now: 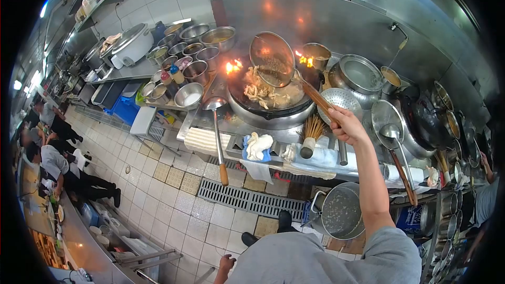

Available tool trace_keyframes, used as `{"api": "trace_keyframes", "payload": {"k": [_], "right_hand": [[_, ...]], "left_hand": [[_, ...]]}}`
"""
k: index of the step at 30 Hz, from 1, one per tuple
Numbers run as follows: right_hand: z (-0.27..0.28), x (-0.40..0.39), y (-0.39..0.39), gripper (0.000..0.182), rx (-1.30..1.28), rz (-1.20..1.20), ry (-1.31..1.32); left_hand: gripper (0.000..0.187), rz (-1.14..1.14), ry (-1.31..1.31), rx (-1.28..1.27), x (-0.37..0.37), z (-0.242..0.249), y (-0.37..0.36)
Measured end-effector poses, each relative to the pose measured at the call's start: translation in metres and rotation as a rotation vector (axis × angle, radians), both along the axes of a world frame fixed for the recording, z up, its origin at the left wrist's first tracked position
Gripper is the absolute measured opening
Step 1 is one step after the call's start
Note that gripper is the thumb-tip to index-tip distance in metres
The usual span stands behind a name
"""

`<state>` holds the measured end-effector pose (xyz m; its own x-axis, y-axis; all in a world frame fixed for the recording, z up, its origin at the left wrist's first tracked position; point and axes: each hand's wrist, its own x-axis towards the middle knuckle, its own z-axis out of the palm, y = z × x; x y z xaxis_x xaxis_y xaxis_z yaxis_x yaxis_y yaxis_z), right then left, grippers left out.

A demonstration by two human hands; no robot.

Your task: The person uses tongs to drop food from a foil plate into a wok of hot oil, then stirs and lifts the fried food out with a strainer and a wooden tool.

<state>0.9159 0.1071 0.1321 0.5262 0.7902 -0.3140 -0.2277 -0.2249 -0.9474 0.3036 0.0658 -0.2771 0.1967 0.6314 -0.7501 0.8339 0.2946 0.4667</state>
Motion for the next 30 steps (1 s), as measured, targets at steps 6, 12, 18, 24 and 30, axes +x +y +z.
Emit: {"api": "trace_keyframes", "payload": {"k": [6, 12, 18, 24, 30], "right_hand": [[-0.017, 0.033, -0.012, 0.031, 0.152, -0.114, 0.338], [-0.061, 0.095, 0.028, 0.033, 0.163, -0.295, -0.195], [-0.122, 0.184, 0.073, 0.033, -0.138, -0.377, -1.110], [-0.053, 0.031, -0.004, 0.030, 0.010, -0.262, -0.413], [-0.100, -0.027, 0.024, 0.025, 0.062, -0.198, -0.448]], "left_hand": [[0.051, 0.047, -0.024, -0.043, -0.016, -0.013, -0.022], [0.050, 0.219, -0.133, 0.029, -0.008, -0.065, -0.030], [0.046, 0.129, -0.133, 0.110, -0.019, -0.045, -0.052], [0.045, 0.151, -0.083, 0.010, -0.018, -0.032, -0.043], [0.049, 0.168, -0.078, -0.147, -0.023, -0.029, -0.009]]}}
